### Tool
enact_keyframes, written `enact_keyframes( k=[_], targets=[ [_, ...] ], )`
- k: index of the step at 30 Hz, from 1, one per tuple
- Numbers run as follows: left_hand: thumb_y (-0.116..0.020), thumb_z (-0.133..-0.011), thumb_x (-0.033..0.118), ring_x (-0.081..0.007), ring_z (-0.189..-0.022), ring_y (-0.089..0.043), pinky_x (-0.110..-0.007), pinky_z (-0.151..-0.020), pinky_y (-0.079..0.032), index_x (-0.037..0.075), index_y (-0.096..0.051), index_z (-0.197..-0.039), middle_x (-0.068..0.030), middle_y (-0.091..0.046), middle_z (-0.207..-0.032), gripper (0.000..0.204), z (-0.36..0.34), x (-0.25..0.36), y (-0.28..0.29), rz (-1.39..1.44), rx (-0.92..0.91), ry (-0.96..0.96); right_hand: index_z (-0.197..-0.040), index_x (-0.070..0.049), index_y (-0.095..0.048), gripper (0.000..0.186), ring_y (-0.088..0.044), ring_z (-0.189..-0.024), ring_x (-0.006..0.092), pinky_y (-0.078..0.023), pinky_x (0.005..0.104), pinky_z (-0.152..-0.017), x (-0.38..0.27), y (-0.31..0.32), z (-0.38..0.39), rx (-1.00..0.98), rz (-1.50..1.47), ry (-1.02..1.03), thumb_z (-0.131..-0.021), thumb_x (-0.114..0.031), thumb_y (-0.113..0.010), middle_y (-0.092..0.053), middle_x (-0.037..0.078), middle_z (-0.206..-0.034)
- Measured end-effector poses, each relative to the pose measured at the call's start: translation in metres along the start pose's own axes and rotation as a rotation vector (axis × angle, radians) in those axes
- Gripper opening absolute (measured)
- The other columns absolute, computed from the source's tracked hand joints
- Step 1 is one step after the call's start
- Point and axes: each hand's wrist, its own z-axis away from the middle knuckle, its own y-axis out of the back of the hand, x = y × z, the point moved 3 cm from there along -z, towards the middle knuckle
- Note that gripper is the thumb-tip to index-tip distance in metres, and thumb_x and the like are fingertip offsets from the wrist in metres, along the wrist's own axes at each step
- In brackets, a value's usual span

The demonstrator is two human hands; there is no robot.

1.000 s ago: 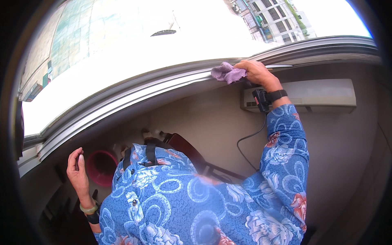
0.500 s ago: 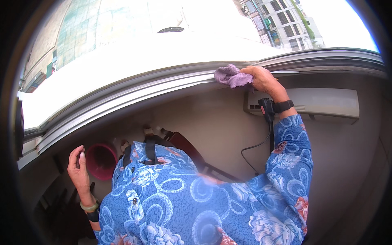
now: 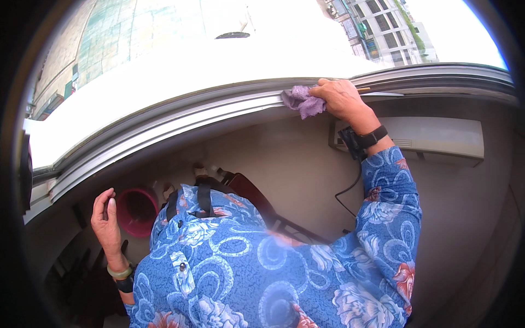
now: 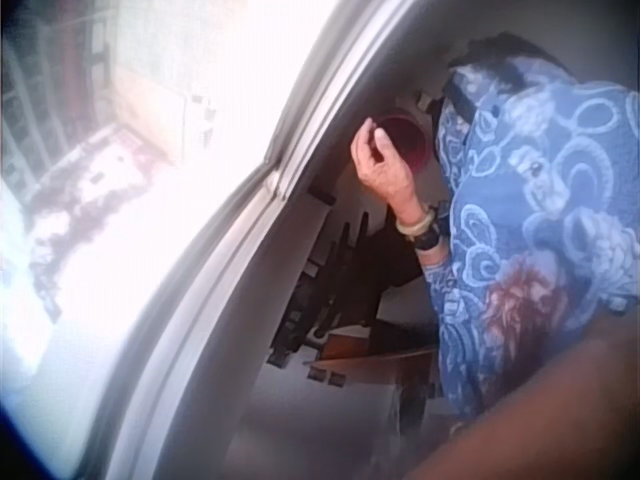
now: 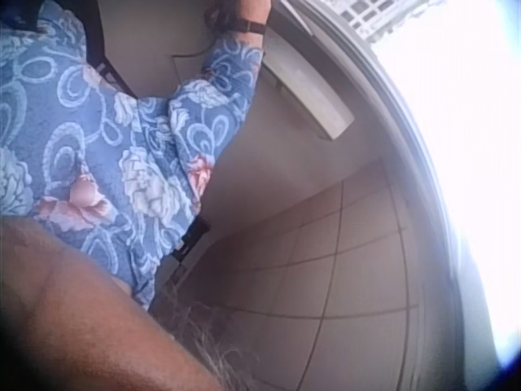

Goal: The person rinses a cloth in a basin of water and uses it to wipe the tracks and inner edges of an open window frame.

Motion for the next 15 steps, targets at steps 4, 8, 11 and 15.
enact_keyframes(
  k=[4,8,11,15],
  targets=[
    [-0.049,-0.089,0.003,-0.0124,-0.094,-0.053,-0.024,-0.086,-0.040,-0.003,-0.057,-0.107,-0.0063,-0.056,-0.102,0.021,0.002,0.000,0.001,-0.011,-0.006,-0.009,-0.098,-0.013,-0.063,0.031,-0.056,-0.078,0.0308,-0.043,0.0393,-0.064,0.000,-0.010,0.002,0.019,-0.032,0.008,-0.071,-0.003,-0.052,-0.055,0.009,-0.078],
    [-0.049,-0.089,0.003,-0.0126,-0.094,-0.053,-0.024,-0.086,-0.040,-0.002,-0.057,-0.107,-0.0063,-0.056,-0.102,0.021,0.004,0.005,-0.001,0.013,0.015,0.000,-0.098,-0.011,-0.062,0.030,-0.057,-0.079,0.0321,-0.044,0.0402,-0.066,-0.006,-0.017,0.001,0.073,-0.139,0.023,-0.070,-0.002,-0.053,-0.057,0.009,-0.082],
    [-0.053,-0.086,0.002,-0.0139,-0.091,-0.054,-0.024,-0.082,-0.042,-0.002,-0.059,-0.103,-0.0078,-0.057,-0.099,0.019,0.007,0.012,-0.003,0.040,0.064,-0.007,-0.095,-0.010,-0.061,0.025,-0.057,-0.079,0.0329,-0.044,0.0406,-0.065,-0.020,-0.011,-0.002,0.100,-0.138,0.049,-0.072,-0.006,-0.054,-0.057,0.010,-0.081],
    [-0.056,-0.085,0.004,-0.0131,-0.089,-0.054,-0.024,-0.080,-0.042,-0.001,-0.060,-0.102,-0.0071,-0.059,-0.098,0.019,0.005,0.015,-0.002,0.023,0.089,-0.017,-0.091,-0.009,-0.061,0.019,-0.057,-0.075,0.0345,-0.043,0.0424,-0.063,-0.037,-0.006,-0.010,0.122,-0.175,0.123,-0.073,-0.012,-0.056,-0.058,0.012,-0.078]
  ],
)
